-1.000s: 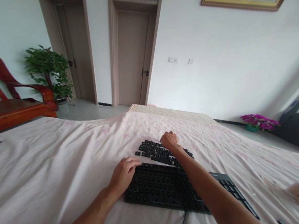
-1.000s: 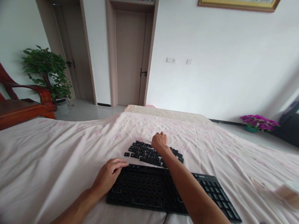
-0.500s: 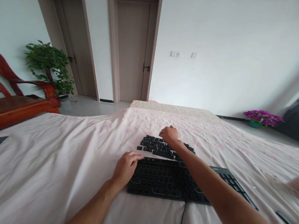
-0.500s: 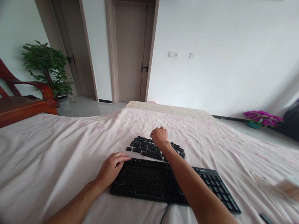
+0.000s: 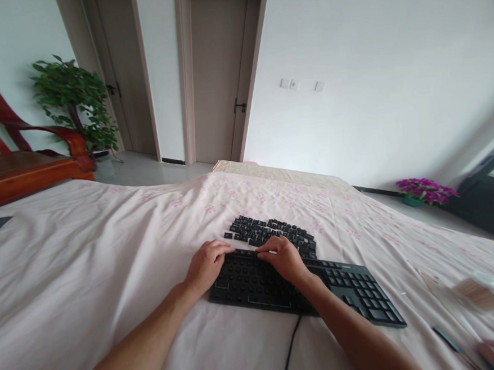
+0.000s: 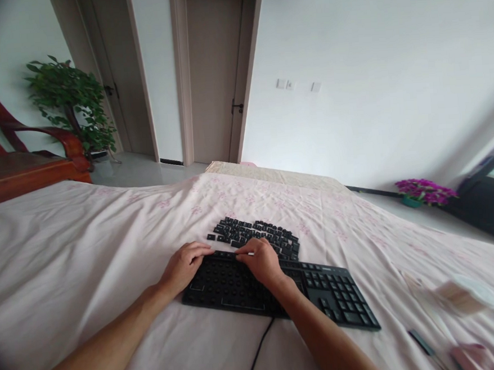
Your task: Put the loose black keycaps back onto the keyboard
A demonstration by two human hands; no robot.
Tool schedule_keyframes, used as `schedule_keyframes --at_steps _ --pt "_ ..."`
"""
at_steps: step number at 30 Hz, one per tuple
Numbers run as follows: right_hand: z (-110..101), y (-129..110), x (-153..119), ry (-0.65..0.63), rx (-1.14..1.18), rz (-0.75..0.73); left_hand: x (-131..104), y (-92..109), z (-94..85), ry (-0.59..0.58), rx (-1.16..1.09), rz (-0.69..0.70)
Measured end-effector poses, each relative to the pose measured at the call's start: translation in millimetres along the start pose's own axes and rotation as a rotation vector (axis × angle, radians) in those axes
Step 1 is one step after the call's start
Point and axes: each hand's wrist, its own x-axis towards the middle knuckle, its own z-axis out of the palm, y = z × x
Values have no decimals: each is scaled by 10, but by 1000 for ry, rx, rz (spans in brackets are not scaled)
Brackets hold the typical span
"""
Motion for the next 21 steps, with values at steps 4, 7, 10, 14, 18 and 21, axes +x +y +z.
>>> schedule_keyframes --at_steps 4,7,10,14,18,21 --pt "65 21 -30 45 -46 -14 0 -16 11 9 -1 18" --pt "88 19 -27 56 -46 -15 -1 -20 10 10 0 24" --pt "91 -2 -25 65 -60 -28 -1 -12 2 6 6 26" --pt "85 -42 -37 68 -109 -40 2 -2 -4 3 6 26" --pt "50 -125 -80 40 -196 -90 1 -8 -3 6 3 30" --pt "-2 -234 -134 5 -305 -158 -2 -13 -3 4 1 29"
